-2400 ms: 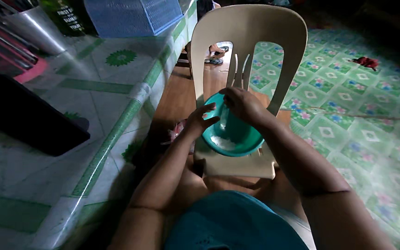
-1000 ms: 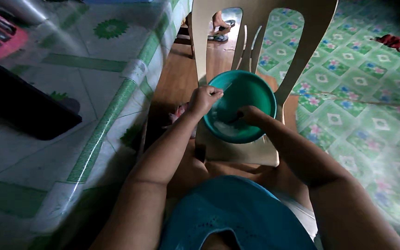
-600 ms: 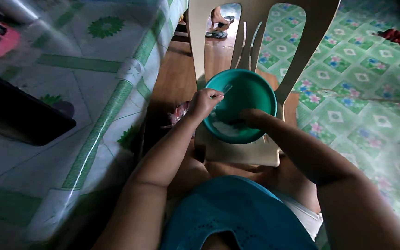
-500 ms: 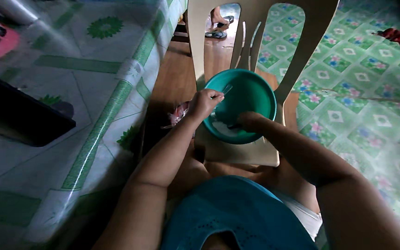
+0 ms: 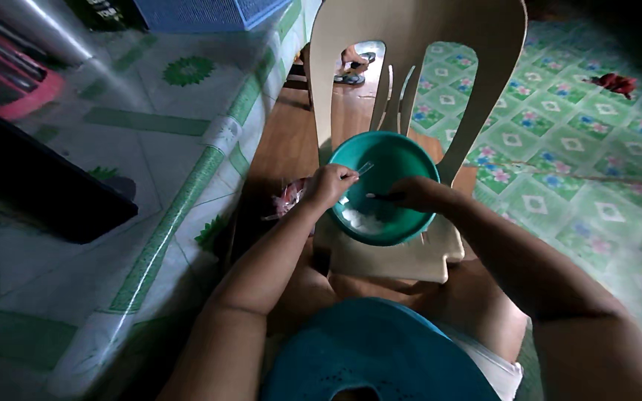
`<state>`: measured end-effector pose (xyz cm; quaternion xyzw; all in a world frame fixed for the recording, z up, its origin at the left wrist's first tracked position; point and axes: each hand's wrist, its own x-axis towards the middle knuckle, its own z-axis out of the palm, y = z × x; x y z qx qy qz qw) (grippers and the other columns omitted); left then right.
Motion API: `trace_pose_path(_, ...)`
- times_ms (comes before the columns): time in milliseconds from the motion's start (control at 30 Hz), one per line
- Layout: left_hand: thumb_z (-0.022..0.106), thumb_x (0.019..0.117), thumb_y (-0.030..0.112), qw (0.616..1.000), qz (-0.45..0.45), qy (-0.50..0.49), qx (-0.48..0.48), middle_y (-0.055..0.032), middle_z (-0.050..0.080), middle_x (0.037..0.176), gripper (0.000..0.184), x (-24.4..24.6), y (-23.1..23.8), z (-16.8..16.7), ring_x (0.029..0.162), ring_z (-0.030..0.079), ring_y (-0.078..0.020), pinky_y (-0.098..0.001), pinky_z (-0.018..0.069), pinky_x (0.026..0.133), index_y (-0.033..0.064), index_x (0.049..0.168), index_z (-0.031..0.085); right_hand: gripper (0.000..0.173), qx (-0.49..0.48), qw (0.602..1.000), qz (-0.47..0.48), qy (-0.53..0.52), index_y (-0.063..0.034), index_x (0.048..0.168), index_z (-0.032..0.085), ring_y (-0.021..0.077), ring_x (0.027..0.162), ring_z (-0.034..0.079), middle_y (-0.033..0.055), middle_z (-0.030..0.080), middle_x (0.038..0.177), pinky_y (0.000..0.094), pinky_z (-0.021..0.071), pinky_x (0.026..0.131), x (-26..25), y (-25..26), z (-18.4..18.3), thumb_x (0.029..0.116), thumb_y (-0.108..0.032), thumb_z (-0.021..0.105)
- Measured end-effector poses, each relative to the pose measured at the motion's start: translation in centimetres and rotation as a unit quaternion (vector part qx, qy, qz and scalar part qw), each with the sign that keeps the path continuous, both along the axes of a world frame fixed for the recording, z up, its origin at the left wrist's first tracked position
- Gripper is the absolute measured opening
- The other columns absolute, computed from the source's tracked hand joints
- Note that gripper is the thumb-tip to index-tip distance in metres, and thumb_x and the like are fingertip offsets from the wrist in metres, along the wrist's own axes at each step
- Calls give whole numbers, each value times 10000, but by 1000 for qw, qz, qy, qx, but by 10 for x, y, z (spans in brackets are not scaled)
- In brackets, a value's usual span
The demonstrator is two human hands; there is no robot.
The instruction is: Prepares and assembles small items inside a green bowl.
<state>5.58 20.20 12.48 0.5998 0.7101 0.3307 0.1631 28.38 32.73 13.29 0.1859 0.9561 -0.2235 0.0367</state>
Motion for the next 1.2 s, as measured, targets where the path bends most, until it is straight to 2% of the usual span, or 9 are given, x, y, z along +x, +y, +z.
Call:
trace_pose_path(167,630,1021,268,998,-32,36,-34,-130,731,1120,254,5,-1,4,1090,687,-261,-502,521,1002,79,1117,770,225,16,996,-54,-70,-36,1208,720,288,1119,662,145,703,1169,491,502,1022,4,-9,72,1021,-123,631)
trace_pose_path(300,604,1033,259,996,-46,57,-56,-135,728,1133,256,10,-3,8,1109,684,-277,-521,519,1006,85,1132,764,182,47,998,-49,-1,-64,1138,751,282,1054,690,126,727,1109,519,534,970,13,9,66,1000,-132,653)
trace_pose_path(500,597,1036,265,995,-59,69,-46,-146,733,1093,270,11,-5,9,1083,690,-292,-528,523,990,75,1124,767,162,31,998,-60,-5,-76,1119,751,250,1025,688,103,725,1086,504,539,947,13,9,67,999,-130,655)
trace_pose_path(667,587,1038,257,992,-78,83,-46,-151,734,1051,266,10,-5,7,1058,693,-300,-530,530,964,76,1093,775,140,82,997,-7,14,-83,1068,770,270,975,709,100,739,1018,529,561,905,12,23,44,963,-109,681)
trace_pose_path(733,583,1040,246,991,-90,93,-37,-151,734,1052,264,9,-5,6,1064,691,-299,-527,528,971,71,1097,773,155,88,996,3,-27,-69,1090,762,290,1006,700,116,733,1038,540,546,930,8,20,49,982,-114,660)
trace_pose_path(933,575,1053,242,990,-121,60,-47,-146,706,1182,334,11,-7,6,1157,641,-302,-503,474,1052,122,1349,673,206,138,985,56,-85,-42,1139,749,352,1099,665,168,703,1109,553,516,981,-10,9,76,1023,-126,601)
trace_pose_path(1000,585,1041,229,990,-136,38,-25,-152,705,1159,325,14,-9,4,1136,644,-290,-480,480,1037,73,1307,686,256,134,984,47,-110,-31,1214,724,351,1200,619,179,670,1219,527,473,1052,-19,-7,100,1056,-126,546)
trace_pose_path(1100,610,1019,249,988,-153,14,20,-165,704,1187,308,17,-8,-3,1139,651,-273,-445,487,1034,-6,1152,720,208,161,984,72,3,-23,1096,753,358,1066,663,180,678,1102,553,534,941,-24,-10,101,1032,-112,576)
trace_pose_path(1200,655,1005,273,989,-132,-69,13,-169,660,1267,330,21,-10,4,1193,620,-250,-418,486,1052,-18,1152,705,178,176,979,92,53,-31,1031,759,349,1073,656,162,676,1076,544,532,946,-33,-19,108,1007,-81,590)
